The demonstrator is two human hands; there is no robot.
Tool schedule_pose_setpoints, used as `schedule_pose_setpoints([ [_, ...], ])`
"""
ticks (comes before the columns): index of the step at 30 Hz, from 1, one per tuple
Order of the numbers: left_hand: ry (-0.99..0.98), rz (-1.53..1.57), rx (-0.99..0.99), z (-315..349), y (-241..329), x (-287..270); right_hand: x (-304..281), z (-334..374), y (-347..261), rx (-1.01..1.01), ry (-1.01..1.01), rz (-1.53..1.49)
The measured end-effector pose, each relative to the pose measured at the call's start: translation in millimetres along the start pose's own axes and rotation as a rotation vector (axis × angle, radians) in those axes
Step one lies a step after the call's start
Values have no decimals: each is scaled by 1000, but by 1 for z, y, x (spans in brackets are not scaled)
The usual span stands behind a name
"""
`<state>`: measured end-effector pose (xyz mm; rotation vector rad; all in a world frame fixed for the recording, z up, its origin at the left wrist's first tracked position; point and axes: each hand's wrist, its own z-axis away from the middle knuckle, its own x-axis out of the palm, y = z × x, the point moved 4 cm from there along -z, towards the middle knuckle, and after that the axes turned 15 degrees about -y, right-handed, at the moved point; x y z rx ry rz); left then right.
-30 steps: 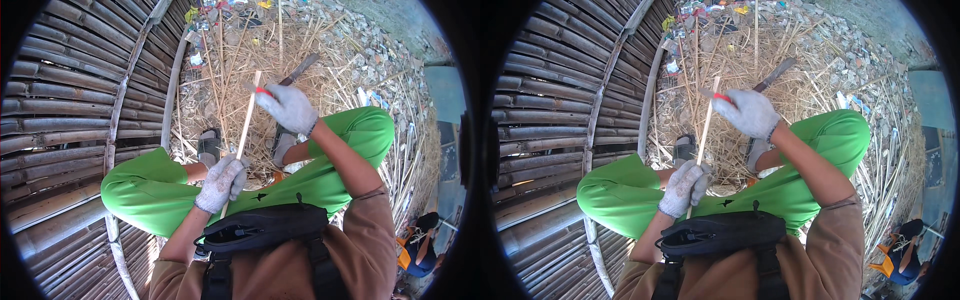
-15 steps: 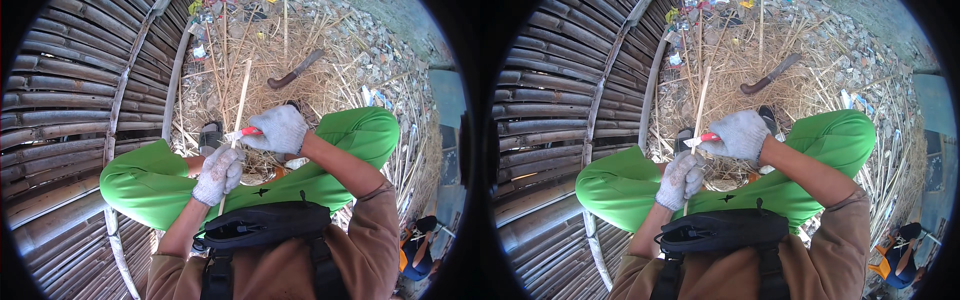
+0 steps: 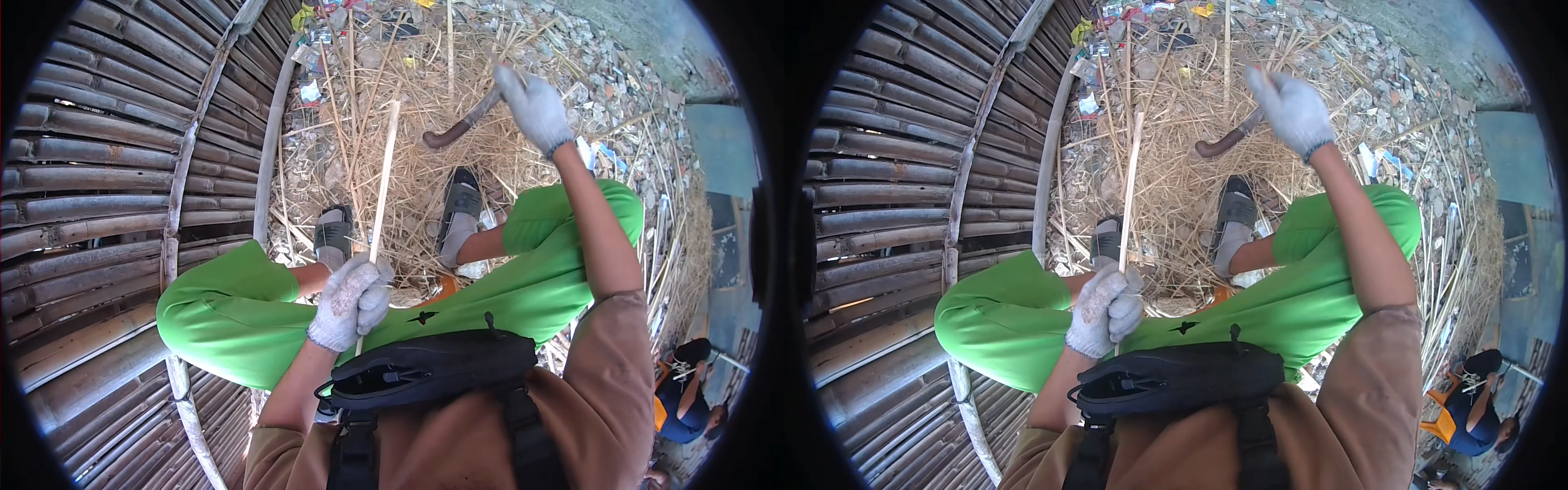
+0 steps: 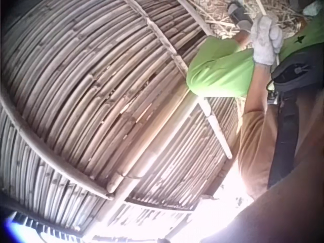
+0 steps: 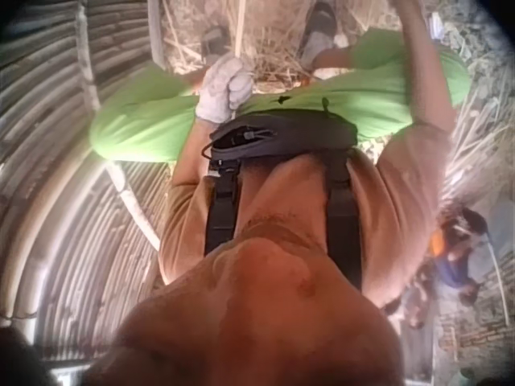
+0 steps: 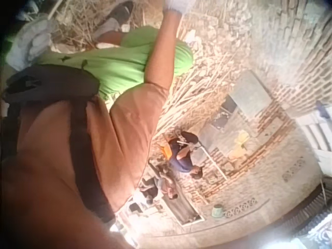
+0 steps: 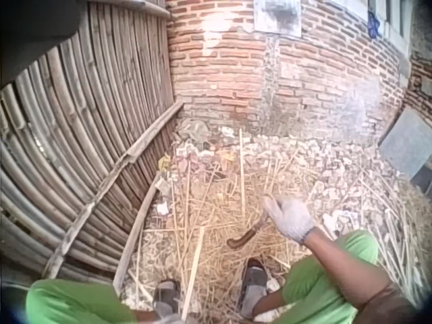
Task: The person is using a small knife to shave and smooth long bamboo strips while wearing protective gloves.
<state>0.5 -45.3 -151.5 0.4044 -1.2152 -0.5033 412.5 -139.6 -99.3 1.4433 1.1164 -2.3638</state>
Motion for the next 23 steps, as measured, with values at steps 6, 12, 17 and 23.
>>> schedule_pose_setpoints([
  [6,58,-24,-53,-5,-1,-1,91,74,-67,-306,-230,-20],
  [12,151,-263,-56,-11,4,4,117,98,-82,-321,-345,97],
  [17,179,-428,-65,-11,8,7,124,102,-76,-319,-304,48],
  [23,264,-566,-60,-10,6,-3,138,79,-45,176,-373,-799],
])
